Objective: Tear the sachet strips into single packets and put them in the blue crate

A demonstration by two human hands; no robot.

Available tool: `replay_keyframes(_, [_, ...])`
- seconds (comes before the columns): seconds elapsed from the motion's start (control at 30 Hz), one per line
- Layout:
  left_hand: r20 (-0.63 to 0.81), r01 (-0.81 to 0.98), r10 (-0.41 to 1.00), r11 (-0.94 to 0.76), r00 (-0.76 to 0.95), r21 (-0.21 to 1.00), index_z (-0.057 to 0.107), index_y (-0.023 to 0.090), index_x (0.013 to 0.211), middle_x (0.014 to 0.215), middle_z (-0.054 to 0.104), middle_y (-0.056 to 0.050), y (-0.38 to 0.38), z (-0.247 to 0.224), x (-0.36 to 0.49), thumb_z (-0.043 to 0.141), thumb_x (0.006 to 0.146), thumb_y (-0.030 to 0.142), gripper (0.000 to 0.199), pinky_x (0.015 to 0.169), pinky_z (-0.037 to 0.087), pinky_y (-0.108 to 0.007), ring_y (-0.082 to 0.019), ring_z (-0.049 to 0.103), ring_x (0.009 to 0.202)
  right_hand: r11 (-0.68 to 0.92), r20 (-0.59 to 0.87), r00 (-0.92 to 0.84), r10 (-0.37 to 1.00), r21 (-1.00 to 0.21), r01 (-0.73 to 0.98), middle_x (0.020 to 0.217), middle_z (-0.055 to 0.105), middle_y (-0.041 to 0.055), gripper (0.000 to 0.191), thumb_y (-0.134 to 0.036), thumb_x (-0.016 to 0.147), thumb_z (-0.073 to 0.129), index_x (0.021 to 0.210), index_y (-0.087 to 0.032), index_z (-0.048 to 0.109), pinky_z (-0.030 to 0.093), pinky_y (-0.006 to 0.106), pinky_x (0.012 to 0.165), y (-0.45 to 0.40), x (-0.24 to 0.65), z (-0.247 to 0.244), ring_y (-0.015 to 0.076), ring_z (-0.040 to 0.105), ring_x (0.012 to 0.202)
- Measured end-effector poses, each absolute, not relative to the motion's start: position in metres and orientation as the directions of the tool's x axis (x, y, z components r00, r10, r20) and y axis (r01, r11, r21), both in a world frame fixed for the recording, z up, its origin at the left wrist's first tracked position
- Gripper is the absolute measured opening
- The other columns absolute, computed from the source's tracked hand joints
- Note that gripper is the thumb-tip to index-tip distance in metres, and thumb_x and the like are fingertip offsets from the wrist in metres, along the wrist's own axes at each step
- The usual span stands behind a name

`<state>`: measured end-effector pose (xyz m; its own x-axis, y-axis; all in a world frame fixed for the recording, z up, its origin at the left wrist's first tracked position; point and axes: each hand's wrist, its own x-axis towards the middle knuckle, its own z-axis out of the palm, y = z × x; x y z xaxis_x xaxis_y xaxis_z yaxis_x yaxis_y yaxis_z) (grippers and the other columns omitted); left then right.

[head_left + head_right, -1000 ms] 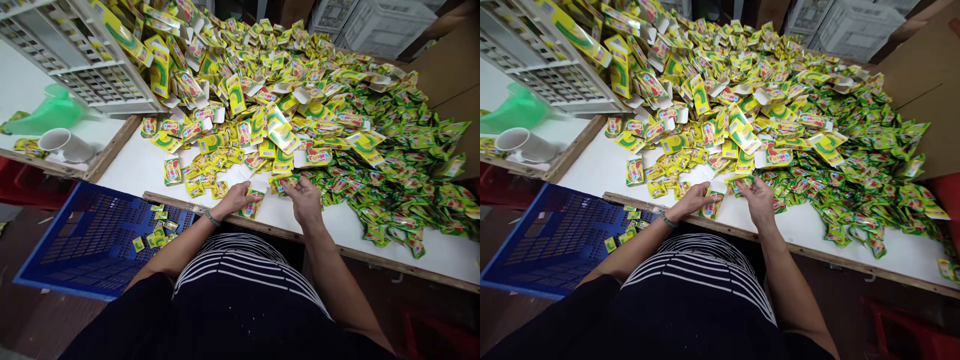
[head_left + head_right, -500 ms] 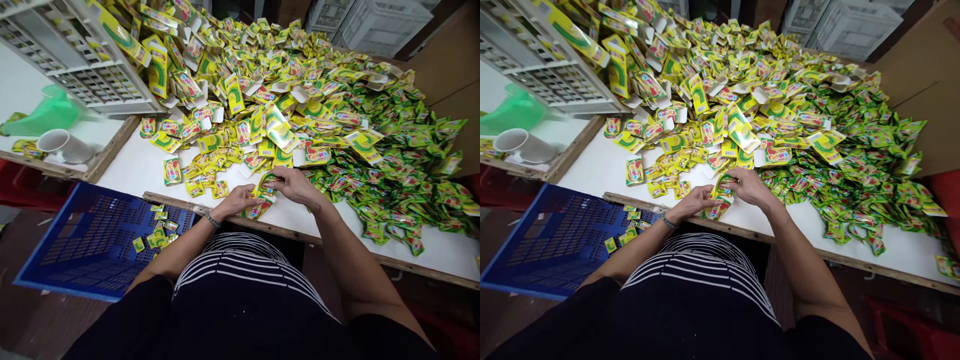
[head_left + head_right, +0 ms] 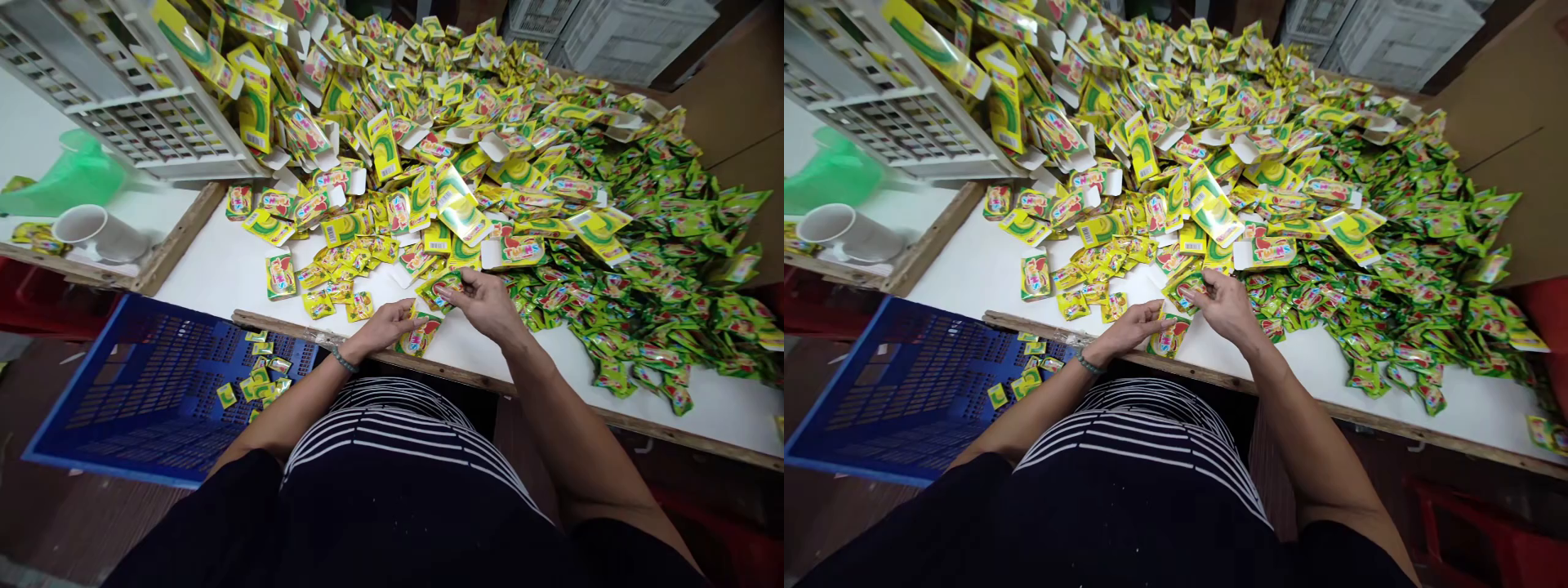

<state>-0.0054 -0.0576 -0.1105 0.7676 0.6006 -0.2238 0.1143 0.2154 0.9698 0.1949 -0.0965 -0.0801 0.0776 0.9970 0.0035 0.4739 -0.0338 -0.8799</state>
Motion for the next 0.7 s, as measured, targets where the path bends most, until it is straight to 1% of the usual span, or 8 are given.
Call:
replay_keyframes(0.1, [-0.241, 0.11, 0.586, 0.251, 0.774, 0.962, 0.064, 0.014, 0.096, 0.087, 0.065, -0.003, -0.059, -0.109, -0.006, 0.069, 0.08, 0.044, 0.035, 0.077, 0.047, -0.029, -0.016, 0.06, 0.083, -0.026, -0.012, 0.028, 1.0, -0.823, 0.567, 0.067, 0.057, 0.0005, 0.023, -0.041, 0.084, 0.061, 0.074, -0.02, 0.061, 0.039, 0.029, 0.061, -0.099, 0.198, -0.087, 0.0167, 0.049, 0.067])
replay_keyframes(0.23, [-0.228, 0.123, 0.571, 0.217, 0.789, 0.968, 0.066, 0.014, 0.098, 0.085, 0.066, -0.003, -0.057, -0.108, -0.004, 0.069, 0.081, 0.044, 0.035, 0.079, 0.048, -0.031, -0.017, 0.061, 0.085, 0.122, 0.027, -0.141, 0.99, -0.675, 0.728, 0.075, 0.058, 0.0032, 0.016, -0.026, 0.083, 0.06, 0.069, -0.021, 0.062, 0.039, 0.031, 0.065, -0.093, 0.198, -0.078, 0.0183, 0.053, 0.073])
replay_keyframes(0.33, [-0.205, 0.092, 0.559, 0.223, 0.804, 0.97, 0.065, 0.014, 0.101, 0.084, 0.065, -0.003, -0.054, -0.109, -0.003, 0.07, 0.081, 0.044, 0.036, 0.08, 0.048, -0.032, -0.017, 0.06, 0.085, 0.221, 0.098, -0.205, 0.974, -0.618, 0.755, 0.082, 0.06, 0.0051, 0.012, -0.02, 0.083, 0.06, 0.075, -0.022, 0.068, 0.041, 0.031, 0.066, -0.084, 0.195, -0.075, 0.0194, 0.056, 0.078])
replay_keyframes(0.43, [-0.211, 0.091, 0.565, 0.234, 0.798, 0.968, 0.066, 0.015, 0.098, 0.079, 0.063, -0.002, -0.052, -0.111, -0.003, 0.074, 0.076, 0.044, 0.037, 0.079, 0.049, -0.033, -0.018, 0.06, 0.082, 0.324, 0.209, -0.248, 0.946, -0.623, 0.712, 0.088, 0.062, 0.0052, 0.014, -0.019, 0.087, 0.058, 0.088, -0.024, 0.071, 0.045, 0.031, 0.069, -0.08, 0.191, -0.081, 0.0192, 0.059, 0.083])
replay_keyframes(0.53, [-0.215, 0.07, 0.578, 0.263, 0.787, 0.962, 0.065, 0.015, 0.095, 0.081, 0.062, -0.002, -0.053, -0.116, -0.001, 0.078, 0.071, 0.042, 0.039, 0.08, 0.048, -0.034, -0.017, 0.059, 0.082, 0.394, 0.291, -0.266, 0.919, -0.633, 0.666, 0.09, 0.063, 0.0053, 0.015, -0.022, 0.09, 0.056, 0.095, -0.024, 0.071, 0.049, 0.032, 0.073, -0.089, 0.187, -0.093, 0.0193, 0.06, 0.086])
replay_keyframes(0.6, [-0.222, 0.053, 0.595, 0.288, 0.773, 0.956, 0.063, 0.014, 0.092, 0.083, 0.062, -0.001, -0.054, -0.119, 0.001, 0.079, 0.069, 0.042, 0.039, 0.082, 0.047, -0.034, -0.015, 0.059, 0.081, 0.382, 0.305, -0.234, 0.923, -0.659, 0.648, 0.09, 0.064, 0.0052, 0.017, -0.025, 0.092, 0.055, 0.098, -0.025, 0.07, 0.05, 0.032, 0.075, -0.099, 0.184, -0.098, 0.0195, 0.061, 0.086])
replay_keyframes(0.7, [-0.247, 0.084, 0.62, 0.28, 0.745, 0.956, 0.062, 0.013, 0.088, 0.082, 0.062, -0.001, -0.055, -0.123, 0.005, 0.079, 0.069, 0.042, 0.039, 0.081, 0.047, -0.032, -0.015, 0.058, 0.081, 0.302, 0.281, -0.136, 0.95, -0.715, 0.63, 0.091, 0.069, 0.0051, 0.019, -0.03, 0.092, 0.056, 0.106, -0.024, 0.067, 0.051, 0.034, 0.076, -0.109, 0.183, -0.097, 0.0201, 0.063, 0.085])
